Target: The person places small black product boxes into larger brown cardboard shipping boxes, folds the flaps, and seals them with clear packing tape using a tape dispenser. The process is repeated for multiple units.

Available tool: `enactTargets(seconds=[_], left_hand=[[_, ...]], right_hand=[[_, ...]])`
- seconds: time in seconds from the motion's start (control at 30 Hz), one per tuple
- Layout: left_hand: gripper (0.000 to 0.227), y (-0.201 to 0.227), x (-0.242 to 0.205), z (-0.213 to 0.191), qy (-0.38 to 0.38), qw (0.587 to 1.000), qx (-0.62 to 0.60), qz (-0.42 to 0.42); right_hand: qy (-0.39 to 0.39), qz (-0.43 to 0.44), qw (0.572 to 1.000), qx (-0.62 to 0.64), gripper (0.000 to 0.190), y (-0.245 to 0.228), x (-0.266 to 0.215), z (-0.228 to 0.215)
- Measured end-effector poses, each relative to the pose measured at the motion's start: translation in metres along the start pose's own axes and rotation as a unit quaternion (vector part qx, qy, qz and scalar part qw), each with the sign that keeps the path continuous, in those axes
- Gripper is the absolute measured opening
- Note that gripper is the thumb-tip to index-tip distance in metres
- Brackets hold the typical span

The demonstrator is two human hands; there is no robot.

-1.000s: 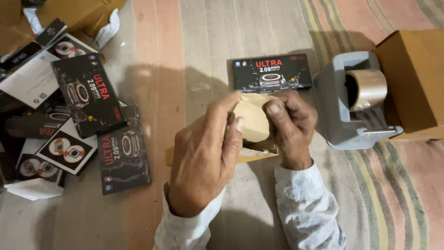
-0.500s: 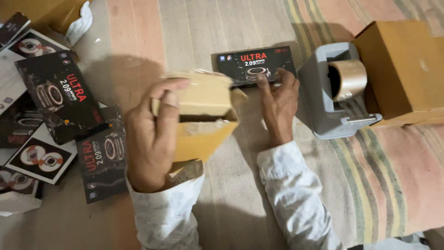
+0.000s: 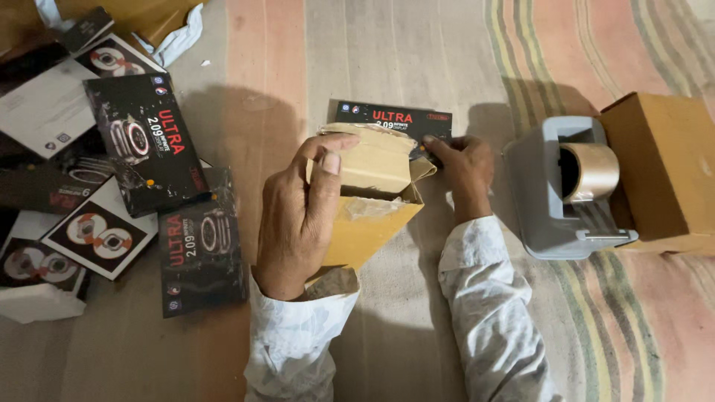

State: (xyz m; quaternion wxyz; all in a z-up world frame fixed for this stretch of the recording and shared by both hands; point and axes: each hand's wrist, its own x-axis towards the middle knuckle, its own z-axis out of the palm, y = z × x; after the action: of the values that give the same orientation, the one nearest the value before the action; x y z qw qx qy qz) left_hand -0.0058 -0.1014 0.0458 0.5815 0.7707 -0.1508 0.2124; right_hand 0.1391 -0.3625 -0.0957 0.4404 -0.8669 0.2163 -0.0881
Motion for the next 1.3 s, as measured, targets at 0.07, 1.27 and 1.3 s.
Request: enactTargets(seconds=[0.07, 1.27, 1.3], left_hand=[[0.037, -0.001, 0.001, -0.002, 0.002, 1.000, -0.004, -0.005], [0.038, 0.001, 0.003, 0.006, -0.112, 0.992, -0.047, 0.046], [0.037, 0.001, 0.003, 0.006, -0.119, 0.991, -0.039, 0.045]], right_hand=[[-0.027, -0.034, 0.995, 0.091, 0.047, 0.009, 0.007, 0.008], [0.038, -0.412, 0.747, 0.520, 0.028, -0.032, -0.070, -0.111], [0.047, -0.411, 0.746, 0.522, 0.029, -0.035, -0.073, -0.113]])
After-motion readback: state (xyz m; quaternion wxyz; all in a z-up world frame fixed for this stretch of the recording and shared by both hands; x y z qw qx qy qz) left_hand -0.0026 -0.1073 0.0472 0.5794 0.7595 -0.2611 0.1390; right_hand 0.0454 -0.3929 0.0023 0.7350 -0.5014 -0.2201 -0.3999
